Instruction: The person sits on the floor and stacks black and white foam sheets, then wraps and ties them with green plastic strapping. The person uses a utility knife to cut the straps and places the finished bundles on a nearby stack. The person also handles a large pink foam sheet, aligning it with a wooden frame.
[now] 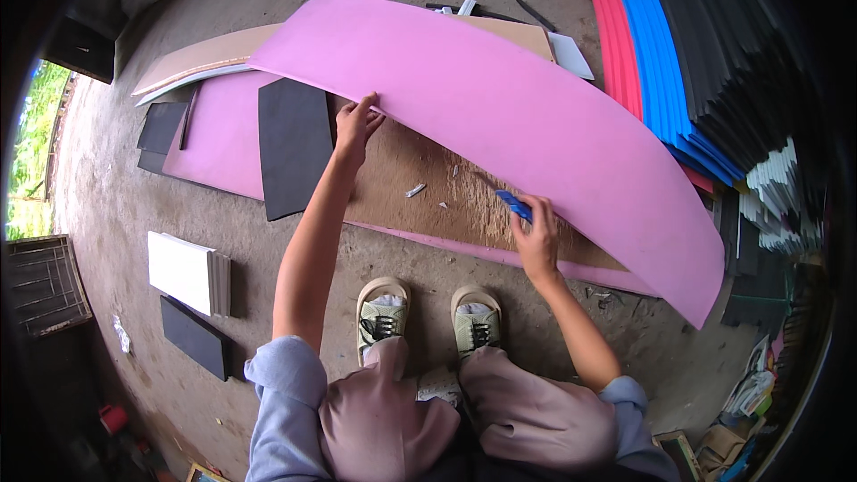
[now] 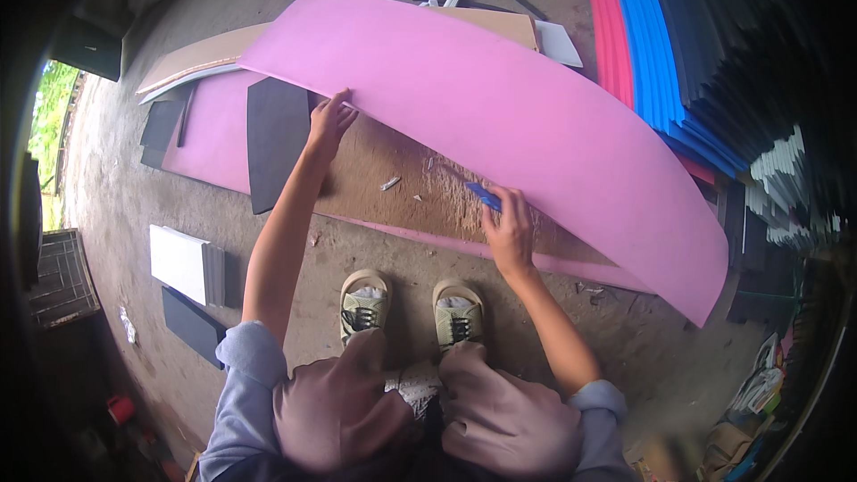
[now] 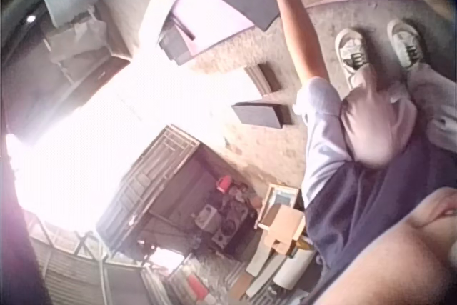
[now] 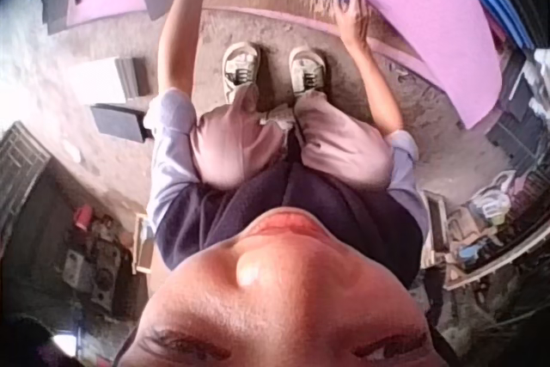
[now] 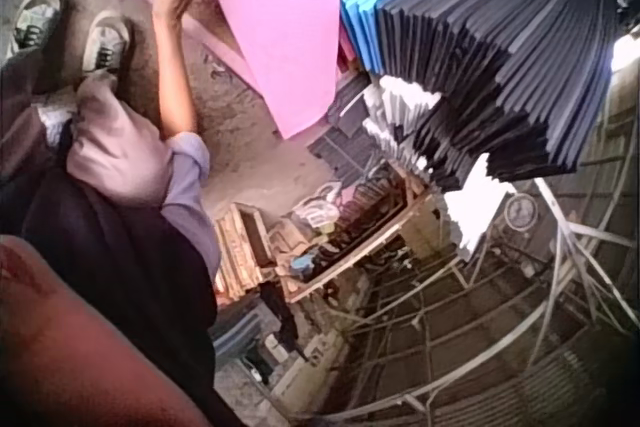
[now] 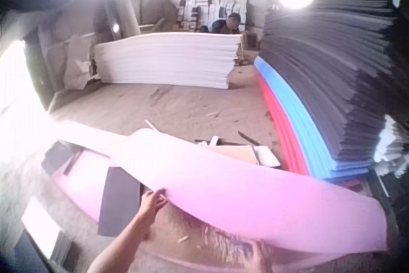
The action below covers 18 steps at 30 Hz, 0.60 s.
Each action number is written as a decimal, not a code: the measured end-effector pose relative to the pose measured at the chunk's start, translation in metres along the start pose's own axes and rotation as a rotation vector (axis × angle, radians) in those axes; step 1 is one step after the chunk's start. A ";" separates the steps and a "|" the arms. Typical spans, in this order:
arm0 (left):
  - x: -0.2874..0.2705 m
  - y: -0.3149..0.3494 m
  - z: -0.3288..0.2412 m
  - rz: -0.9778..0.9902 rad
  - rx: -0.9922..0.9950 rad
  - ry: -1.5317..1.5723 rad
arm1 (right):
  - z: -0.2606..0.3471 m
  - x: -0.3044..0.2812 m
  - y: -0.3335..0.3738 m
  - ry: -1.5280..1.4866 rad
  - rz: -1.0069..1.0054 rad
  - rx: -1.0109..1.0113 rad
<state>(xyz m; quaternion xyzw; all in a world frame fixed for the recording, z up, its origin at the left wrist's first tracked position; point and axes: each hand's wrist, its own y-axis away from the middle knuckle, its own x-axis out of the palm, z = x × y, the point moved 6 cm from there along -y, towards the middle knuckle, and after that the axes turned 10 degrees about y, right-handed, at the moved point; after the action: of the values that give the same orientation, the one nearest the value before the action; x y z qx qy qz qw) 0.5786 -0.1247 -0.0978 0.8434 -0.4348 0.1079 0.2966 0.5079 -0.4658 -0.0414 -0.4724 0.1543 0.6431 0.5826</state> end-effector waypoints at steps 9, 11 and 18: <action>-0.019 0.126 0.037 0.129 -0.100 -0.174 | -0.081 -0.074 -0.035 -0.750 -0.136 0.630; -0.046 0.144 0.064 0.072 -0.194 -0.171 | -0.104 -0.053 -0.054 -0.851 -0.107 0.785; -0.069 0.154 0.066 0.089 -0.410 -0.216 | -0.130 0.024 -0.111 -1.057 -0.062 0.780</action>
<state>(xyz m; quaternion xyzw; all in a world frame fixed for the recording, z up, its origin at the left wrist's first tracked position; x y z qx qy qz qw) 0.4091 -0.1867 -0.1184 0.7522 -0.5135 -0.0608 0.4084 0.6657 -0.5182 -0.0865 0.1488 0.0556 0.6684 0.7267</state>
